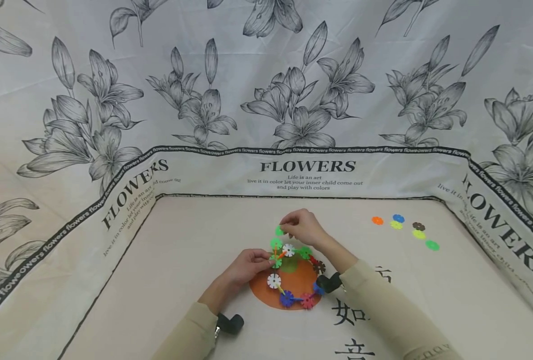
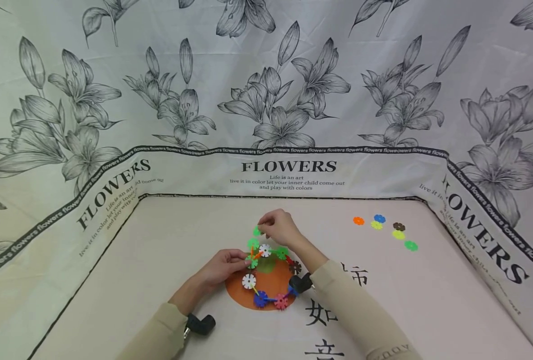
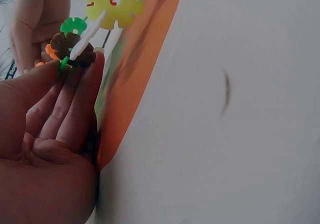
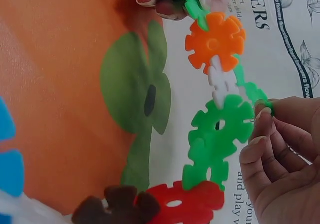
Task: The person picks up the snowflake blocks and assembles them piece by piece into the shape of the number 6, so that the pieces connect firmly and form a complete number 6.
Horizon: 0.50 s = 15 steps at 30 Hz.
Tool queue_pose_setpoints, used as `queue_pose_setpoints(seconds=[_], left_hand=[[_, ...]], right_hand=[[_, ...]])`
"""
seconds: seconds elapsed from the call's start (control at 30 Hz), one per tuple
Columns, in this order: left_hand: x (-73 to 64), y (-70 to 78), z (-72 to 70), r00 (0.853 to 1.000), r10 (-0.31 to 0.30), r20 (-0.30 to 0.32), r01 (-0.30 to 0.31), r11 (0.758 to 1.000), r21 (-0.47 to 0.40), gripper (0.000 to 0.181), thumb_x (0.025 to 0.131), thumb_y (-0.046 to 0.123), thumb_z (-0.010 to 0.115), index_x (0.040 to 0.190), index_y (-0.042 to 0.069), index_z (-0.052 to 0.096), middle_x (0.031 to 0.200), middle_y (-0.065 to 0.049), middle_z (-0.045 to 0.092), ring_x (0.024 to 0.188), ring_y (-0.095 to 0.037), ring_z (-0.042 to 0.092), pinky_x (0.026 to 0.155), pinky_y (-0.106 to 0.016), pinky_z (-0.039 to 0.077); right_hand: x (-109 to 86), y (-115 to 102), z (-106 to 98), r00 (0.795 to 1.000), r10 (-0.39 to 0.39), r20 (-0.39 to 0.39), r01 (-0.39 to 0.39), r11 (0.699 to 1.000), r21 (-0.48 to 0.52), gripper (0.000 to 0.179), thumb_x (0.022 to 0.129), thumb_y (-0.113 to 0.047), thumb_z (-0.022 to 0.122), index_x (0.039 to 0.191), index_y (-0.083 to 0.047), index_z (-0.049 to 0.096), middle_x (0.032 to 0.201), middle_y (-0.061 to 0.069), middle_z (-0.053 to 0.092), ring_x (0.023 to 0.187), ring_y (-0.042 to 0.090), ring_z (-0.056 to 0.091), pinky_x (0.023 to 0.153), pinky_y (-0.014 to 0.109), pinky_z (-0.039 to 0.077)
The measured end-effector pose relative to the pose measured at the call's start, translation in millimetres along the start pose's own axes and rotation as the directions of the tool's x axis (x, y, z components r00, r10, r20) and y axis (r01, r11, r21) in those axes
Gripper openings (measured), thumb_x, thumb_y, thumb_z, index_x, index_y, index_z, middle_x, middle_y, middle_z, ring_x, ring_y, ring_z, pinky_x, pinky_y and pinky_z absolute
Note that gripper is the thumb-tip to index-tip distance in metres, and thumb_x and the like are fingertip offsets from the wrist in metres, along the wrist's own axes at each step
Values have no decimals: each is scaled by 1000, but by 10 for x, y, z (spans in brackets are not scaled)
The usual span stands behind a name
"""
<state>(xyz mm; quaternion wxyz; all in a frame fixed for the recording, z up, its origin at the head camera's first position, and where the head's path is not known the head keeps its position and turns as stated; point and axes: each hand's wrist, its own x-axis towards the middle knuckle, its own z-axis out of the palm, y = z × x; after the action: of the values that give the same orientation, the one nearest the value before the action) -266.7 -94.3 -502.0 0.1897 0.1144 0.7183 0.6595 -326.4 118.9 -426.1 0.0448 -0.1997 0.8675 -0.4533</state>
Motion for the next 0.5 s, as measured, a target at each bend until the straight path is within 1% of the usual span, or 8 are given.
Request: queue_pose_setpoints(seconds=[0.17,0.3,0.5], left_hand=[[-7,8,3,1000,-7,-5,7,1000,1,20,101,9,64,113,-7,68,102,-17,77,98,-18,74,92,-30,56],[-4,7,3,1000,-10,-7,10,1000,1,20,101,9,64,113,-7,68,101,-16,77,97,-17,74,92,-30,56],[1,-1,0,1000,-9,-7,9,1000,5,20,101,9,64,113,-7,68,102,-17,77,99,-19,74,94,-31,55]], right_hand=[[27,5,48,1000,-9,-5,9,999,-33,17,96,-9,68,106,3,74,85,8,74,70,16,67,65,30,52],[46,-8,91,1000,-19,-13,18,998,-65,18,96,-7,67,108,4,73,81,8,73,68,15,66,64,29,51],[57,-14,137,1000,-10,-23,7,994,-109,21,94,-7,67,112,4,72,79,4,72,66,13,63,62,29,49]])
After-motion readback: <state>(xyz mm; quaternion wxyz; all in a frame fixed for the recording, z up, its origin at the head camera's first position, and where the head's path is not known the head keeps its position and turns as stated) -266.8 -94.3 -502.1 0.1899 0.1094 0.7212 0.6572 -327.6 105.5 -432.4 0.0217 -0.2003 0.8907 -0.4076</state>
